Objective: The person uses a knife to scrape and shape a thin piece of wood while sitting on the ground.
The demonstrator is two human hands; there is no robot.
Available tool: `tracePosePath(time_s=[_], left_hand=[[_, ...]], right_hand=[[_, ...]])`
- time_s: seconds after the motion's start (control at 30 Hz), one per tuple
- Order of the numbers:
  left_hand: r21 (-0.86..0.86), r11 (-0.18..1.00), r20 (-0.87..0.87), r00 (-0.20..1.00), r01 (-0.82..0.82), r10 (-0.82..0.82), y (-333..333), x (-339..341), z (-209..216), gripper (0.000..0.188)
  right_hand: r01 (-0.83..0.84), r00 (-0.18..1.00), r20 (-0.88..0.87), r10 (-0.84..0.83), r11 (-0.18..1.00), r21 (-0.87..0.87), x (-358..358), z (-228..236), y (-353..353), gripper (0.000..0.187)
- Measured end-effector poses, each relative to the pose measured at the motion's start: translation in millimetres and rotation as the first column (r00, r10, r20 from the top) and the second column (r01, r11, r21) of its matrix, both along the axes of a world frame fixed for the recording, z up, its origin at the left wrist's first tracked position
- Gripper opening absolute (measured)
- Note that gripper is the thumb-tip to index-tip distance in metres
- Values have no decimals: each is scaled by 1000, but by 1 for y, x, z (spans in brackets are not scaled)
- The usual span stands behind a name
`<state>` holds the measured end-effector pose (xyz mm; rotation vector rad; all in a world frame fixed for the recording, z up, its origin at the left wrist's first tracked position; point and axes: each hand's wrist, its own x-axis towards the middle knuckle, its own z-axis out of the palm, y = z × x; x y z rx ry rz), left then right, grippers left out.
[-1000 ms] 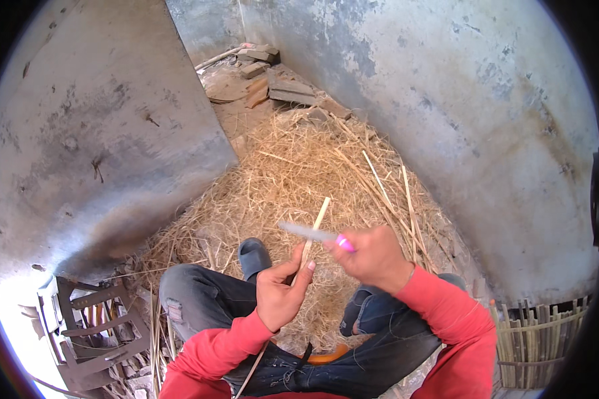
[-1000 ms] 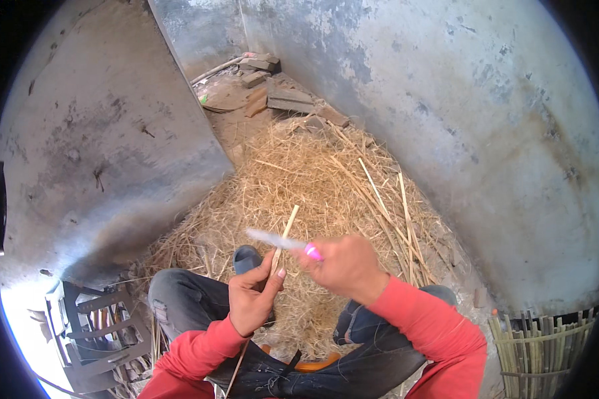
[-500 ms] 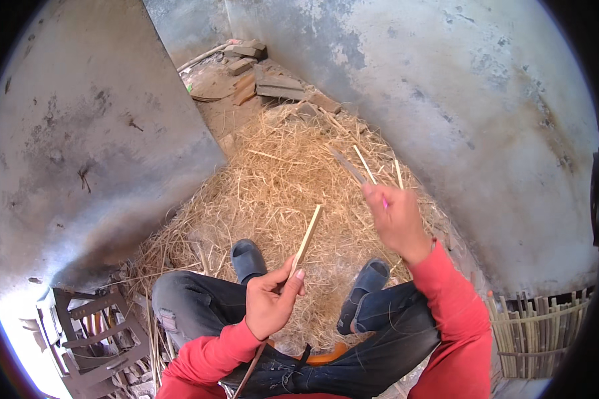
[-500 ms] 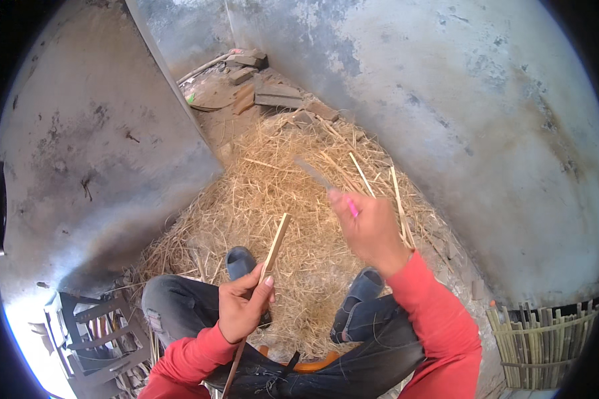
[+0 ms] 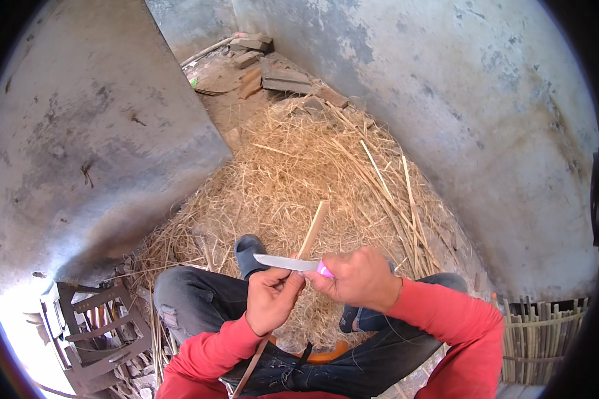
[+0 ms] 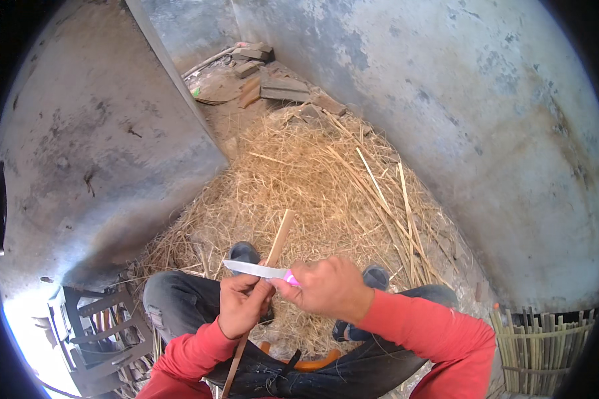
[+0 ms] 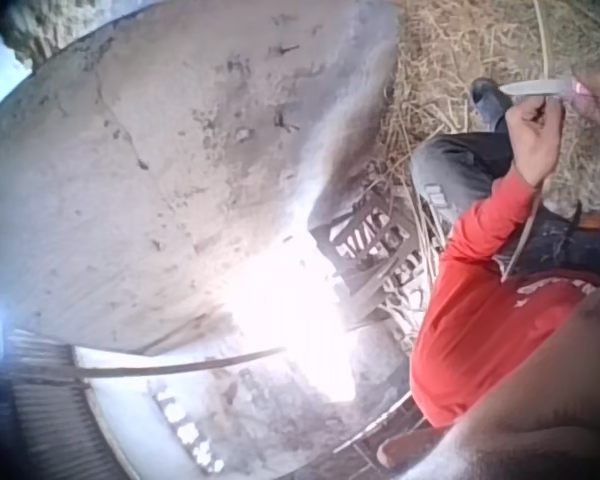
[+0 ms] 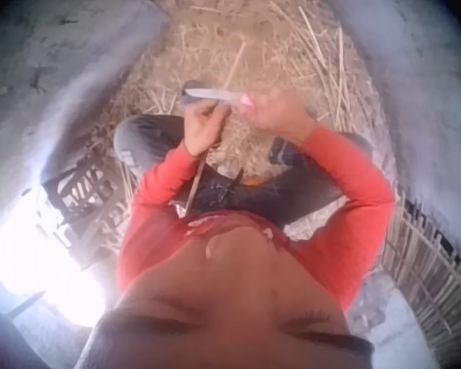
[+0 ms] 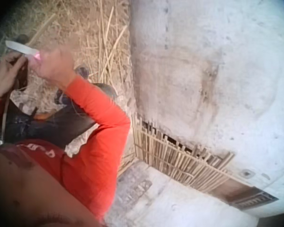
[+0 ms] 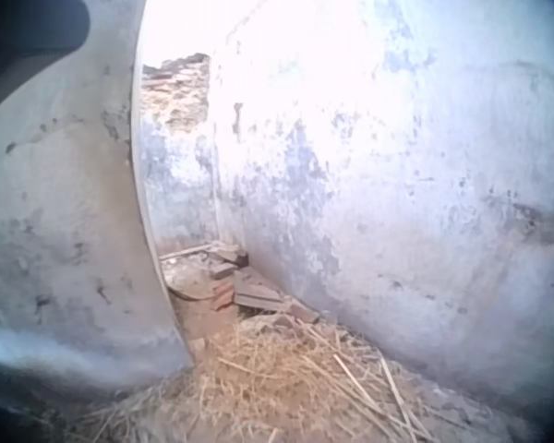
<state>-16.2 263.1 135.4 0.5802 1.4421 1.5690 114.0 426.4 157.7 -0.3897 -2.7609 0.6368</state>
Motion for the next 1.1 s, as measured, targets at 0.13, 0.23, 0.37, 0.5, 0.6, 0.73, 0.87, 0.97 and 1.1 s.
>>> tracePosePath(time_s=[0.13, 0.23, 0.37, 0.5, 0.6, 0.73, 0.87, 0.97, 1.1], left_hand=[[-98, 994, 52, 997, 54, -49, 4, -11, 8, 19], [-132, 990, 37, 998, 51, -47, -5, 2, 19, 19], [-15, 998, 56, 997, 63, -62, -2, 1, 20, 27], [-50, 997, 88, 995, 50, -46, -2, -5, 11, 36], [-34, 999, 58, 998, 20, -18, 0, -2, 9, 38], [-61, 998, -18, 999, 26, -27, 6, -1, 4, 41], [-101, 995, -106, 994, 12, -23, 8, 1, 2, 42], [-37, 999, -152, 988, -8, 2, 9, 3, -2, 44], [-78, 996, -228, 972, 43, -59, 9, 4, 0, 44]], right_hand=[[27, 999, -35, -20, 979, 203, -7, -4, 15, 45], [700, 710, -62, -701, 713, -38, 11, 1, 132, 53], [644, 761, -171, -626, 761, 76, 34, 30, 141, 56], [423, 873, -167, -458, 882, -208, 7, 41, 70, 50], [271, 920, -188, -344, 904, -330, 1, 39, 49, 45], [174, 939, -229, -258, 927, -331, 4, 20, 52, 43], [157, 950, -193, -245, 910, -385, 1, 21, 44, 38], [147, 955, -166, -245, 880, -452, -2, 20, 41, 36], [195, 962, -85, -259, 871, -451, -4, 23, 41, 34]])
